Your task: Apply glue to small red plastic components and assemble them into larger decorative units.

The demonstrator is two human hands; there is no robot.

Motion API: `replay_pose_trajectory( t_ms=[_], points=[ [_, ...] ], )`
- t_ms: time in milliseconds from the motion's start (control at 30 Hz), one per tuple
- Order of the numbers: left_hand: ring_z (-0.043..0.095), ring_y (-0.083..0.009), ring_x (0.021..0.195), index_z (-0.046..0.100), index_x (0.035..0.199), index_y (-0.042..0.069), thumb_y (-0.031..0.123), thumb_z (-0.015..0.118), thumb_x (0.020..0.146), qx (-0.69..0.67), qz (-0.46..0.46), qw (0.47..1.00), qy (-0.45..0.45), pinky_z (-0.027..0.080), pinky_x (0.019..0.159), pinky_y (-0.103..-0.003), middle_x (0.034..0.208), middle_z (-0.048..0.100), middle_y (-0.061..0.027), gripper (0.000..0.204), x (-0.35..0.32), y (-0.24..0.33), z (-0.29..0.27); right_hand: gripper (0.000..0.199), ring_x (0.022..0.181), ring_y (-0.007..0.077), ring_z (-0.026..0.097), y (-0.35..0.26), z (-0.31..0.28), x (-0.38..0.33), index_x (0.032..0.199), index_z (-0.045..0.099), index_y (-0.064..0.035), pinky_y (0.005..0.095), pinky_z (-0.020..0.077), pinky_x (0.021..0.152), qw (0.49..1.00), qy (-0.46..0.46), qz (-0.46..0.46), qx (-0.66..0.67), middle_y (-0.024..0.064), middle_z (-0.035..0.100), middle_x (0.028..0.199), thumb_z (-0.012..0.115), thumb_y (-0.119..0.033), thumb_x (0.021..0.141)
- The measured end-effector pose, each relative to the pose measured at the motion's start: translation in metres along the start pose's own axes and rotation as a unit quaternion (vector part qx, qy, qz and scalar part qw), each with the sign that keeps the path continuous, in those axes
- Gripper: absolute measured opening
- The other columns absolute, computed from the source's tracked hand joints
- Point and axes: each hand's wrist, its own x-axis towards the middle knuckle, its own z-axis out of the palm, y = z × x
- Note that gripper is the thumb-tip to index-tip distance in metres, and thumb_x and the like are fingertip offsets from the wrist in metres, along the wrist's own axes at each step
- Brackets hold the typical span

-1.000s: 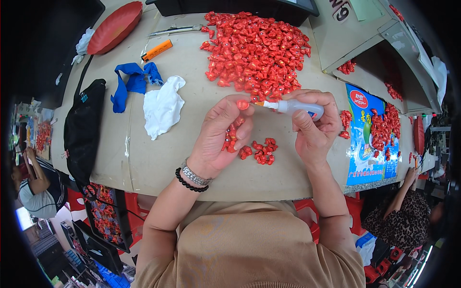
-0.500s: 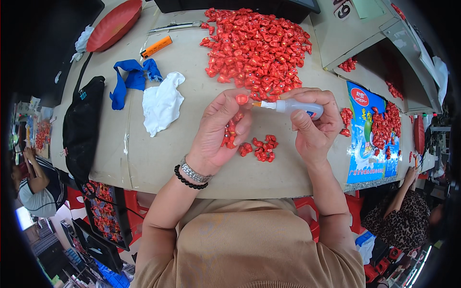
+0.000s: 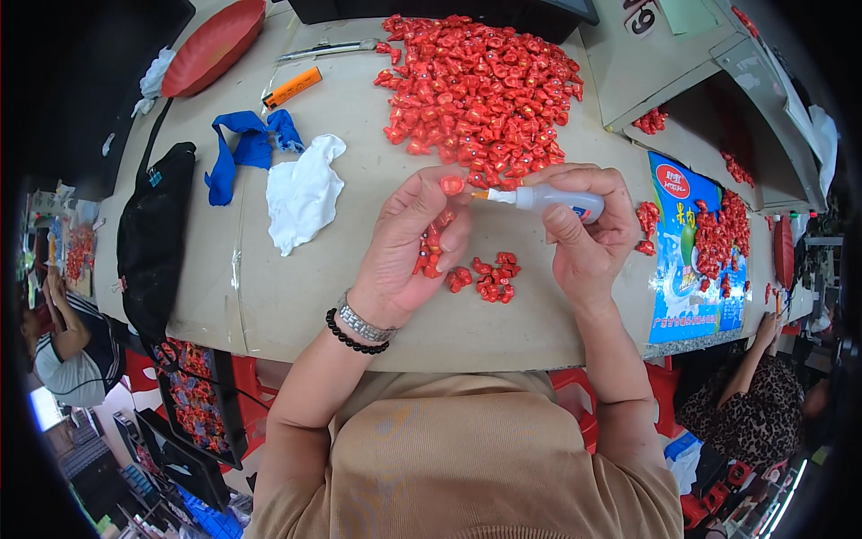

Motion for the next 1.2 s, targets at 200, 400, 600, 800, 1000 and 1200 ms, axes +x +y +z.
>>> replay_pose_trajectory(
  t_ms=[200, 400, 600, 800, 1000, 1200],
  points=[
    [0.043, -0.0091, 0.057, 0.057, 0.111, 0.006, 0.026, 0.054, 0.094, 0.000, 0.000, 1.000, -0.005, 0.032, 0.038, -0.020, 0.093, 0.062, -0.0035, 0.027, 0.001, -0.001, -0.001, 0.017, 0.091, 0.0175, 0.063, 0.001, -0.001, -0.001, 0.100, 0.054, 0.0016, 0.0288, 0.0513, 0.079, 1.000, -0.002, 0.004, -0.012, 0.0148, 0.064, 0.099, 0.061, 0.000, 0.085],
    [0.043, -0.0092, 0.058, 0.057, 0.111, 0.006, 0.026, 0.054, 0.094, -0.003, -0.001, 1.000, -0.008, 0.032, 0.038, -0.020, 0.094, 0.062, -0.0042, 0.026, 0.000, 0.000, -0.002, 0.019, 0.087, 0.0157, 0.062, 0.002, -0.002, -0.001, 0.101, 0.054, 0.0006, 0.0255, 0.0508, 0.072, 1.000, 0.005, 0.007, -0.014, 0.0140, 0.064, 0.100, 0.063, -0.003, 0.085],
    [0.044, -0.0093, 0.059, 0.057, 0.106, 0.007, 0.029, 0.051, 0.096, -0.017, -0.008, 1.000, -0.014, 0.034, 0.039, -0.020, 0.095, 0.061, -0.0043, 0.025, 0.001, 0.000, -0.006, 0.023, 0.068, 0.0120, 0.058, -0.002, -0.007, 0.006, 0.102, 0.052, -0.0016, 0.0214, 0.0435, 0.052, 0.991, 0.079, 0.046, 0.095, 0.0131, 0.064, 0.094, 0.064, -0.001, 0.082],
    [0.048, -0.0102, 0.059, 0.061, 0.101, 0.007, 0.031, 0.054, 0.094, -0.034, 0.000, 0.999, -0.003, 0.037, 0.040, -0.021, 0.092, 0.063, -0.0043, 0.026, 0.005, 0.004, -0.007, 0.048, 0.065, 0.0145, 0.050, -0.010, -0.010, 0.017, 0.118, 0.051, -0.0016, 0.0249, 0.0395, 0.056, 0.985, 0.089, 0.072, 0.129, 0.0097, 0.056, 0.091, 0.070, -0.004, 0.073],
    [0.043, -0.0104, 0.060, 0.057, 0.098, 0.007, 0.038, 0.050, 0.094, -0.056, 0.002, 0.998, -0.007, 0.034, 0.040, -0.021, 0.081, 0.057, -0.0014, 0.032, 0.006, 0.005, -0.009, 0.042, 0.075, 0.0169, 0.059, -0.022, -0.017, 0.017, 0.117, 0.054, -0.0012, 0.0277, 0.0458, 0.064, 0.985, 0.085, 0.091, 0.123, 0.0073, 0.056, 0.094, 0.070, -0.004, 0.078],
    [0.040, -0.0103, 0.059, 0.054, 0.092, 0.005, 0.038, 0.053, 0.092, -0.080, 0.007, 0.997, -0.009, 0.033, 0.040, -0.020, 0.078, 0.054, -0.0011, 0.034, 0.005, 0.006, -0.006, 0.023, 0.077, 0.0154, 0.061, -0.026, -0.022, -0.014, 0.094, 0.057, -0.0017, 0.0275, 0.0492, 0.065, 0.971, 0.025, 0.224, -0.084, 0.0041, 0.061, 0.082, 0.068, 0.004, 0.074]
  ],
)
